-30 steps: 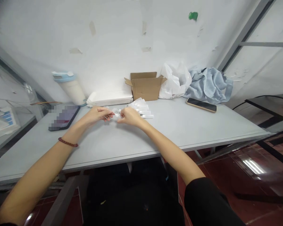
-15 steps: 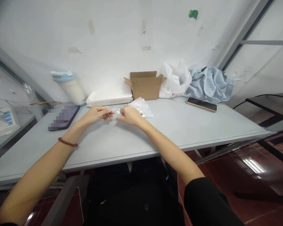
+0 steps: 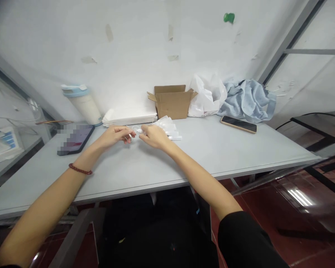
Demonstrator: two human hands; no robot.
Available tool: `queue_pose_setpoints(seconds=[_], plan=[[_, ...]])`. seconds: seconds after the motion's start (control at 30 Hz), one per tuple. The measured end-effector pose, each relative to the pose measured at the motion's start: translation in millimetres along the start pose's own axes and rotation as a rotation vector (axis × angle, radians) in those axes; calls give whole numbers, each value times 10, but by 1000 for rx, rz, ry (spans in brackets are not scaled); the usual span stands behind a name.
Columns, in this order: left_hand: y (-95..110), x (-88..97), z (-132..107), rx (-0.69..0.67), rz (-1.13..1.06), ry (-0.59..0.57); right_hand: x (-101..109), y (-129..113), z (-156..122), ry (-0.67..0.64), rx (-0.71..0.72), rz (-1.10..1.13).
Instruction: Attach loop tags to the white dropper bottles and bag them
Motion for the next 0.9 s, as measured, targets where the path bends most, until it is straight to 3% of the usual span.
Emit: queue_pose_setpoints(seconds=[0.63,0.9], plan=[[-38,-6,0,-32,74,12,-26,13,9,43,127,40],[1,-48,-33,-59,68,-36,-99,3,-11,34,177,55]])
Point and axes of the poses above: each hand's wrist, its own z-axis towards the middle knuckle, its own x-axis out of the back of the hand, y = z × x, the point moved 2 cm from there along z, towards the middle knuckle, and after that the axes turned 11 degrees about -y, right-handed, at the moved point
